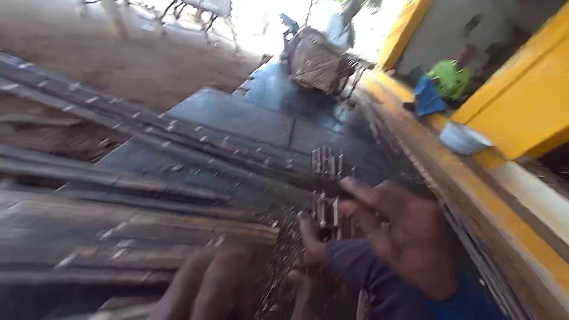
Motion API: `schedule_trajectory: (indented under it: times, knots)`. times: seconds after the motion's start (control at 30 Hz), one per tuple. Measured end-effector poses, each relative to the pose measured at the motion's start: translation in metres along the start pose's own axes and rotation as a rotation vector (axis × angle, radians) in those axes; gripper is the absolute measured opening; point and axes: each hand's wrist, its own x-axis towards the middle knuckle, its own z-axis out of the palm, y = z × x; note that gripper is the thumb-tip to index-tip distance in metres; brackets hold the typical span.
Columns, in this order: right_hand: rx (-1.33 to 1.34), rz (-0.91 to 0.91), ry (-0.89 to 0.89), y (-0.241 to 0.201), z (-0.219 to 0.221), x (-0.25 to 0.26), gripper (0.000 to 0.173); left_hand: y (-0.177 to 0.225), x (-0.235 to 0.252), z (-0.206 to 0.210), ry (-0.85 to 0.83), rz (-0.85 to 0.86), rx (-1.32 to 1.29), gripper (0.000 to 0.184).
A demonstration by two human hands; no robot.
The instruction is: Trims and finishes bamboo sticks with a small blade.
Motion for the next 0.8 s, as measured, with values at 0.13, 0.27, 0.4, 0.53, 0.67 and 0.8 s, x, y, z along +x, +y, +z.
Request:
schedule_trajectory:
  times: [0.13, 0.27, 0.4, 0.53, 0.67, 0.8]
  knots:
    - [-0.201, 0.019, -0.238, 0.033, 0.013, -0.007, 0.036, 0.001, -0.003, 0.009, 0.075, 0.025, -0.046, 0.032]
    - [0.163, -0.075, -0.074, 0.028, 0.008, -0.006, 0.03, 0.0, 0.001, 0.012, 0.027, 0.061, -0.04, 0.035]
    - [0.368, -0.187, -0.117, 0.013, 0.009, -0.009, 0.027, -0.003, -0.004, 0.016, -0.013, 0.079, -0.013, 0.037]
    - [0.412, -0.252, -0.177, 0.002, 0.015, -0.01, 0.03, -0.004, -0.004, 0.018, -0.023, 0.092, 0.009, 0.037]
    - [0.374, -0.262, -0.193, 0.001, 0.02, -0.012, 0.03, -0.006, -0.003, 0.021, -0.055, 0.127, 0.027, 0.037]
    - [0.358, -0.247, -0.213, -0.001, 0.019, -0.012, 0.03, -0.008, -0.002, 0.021, -0.036, 0.169, 0.088, 0.037]
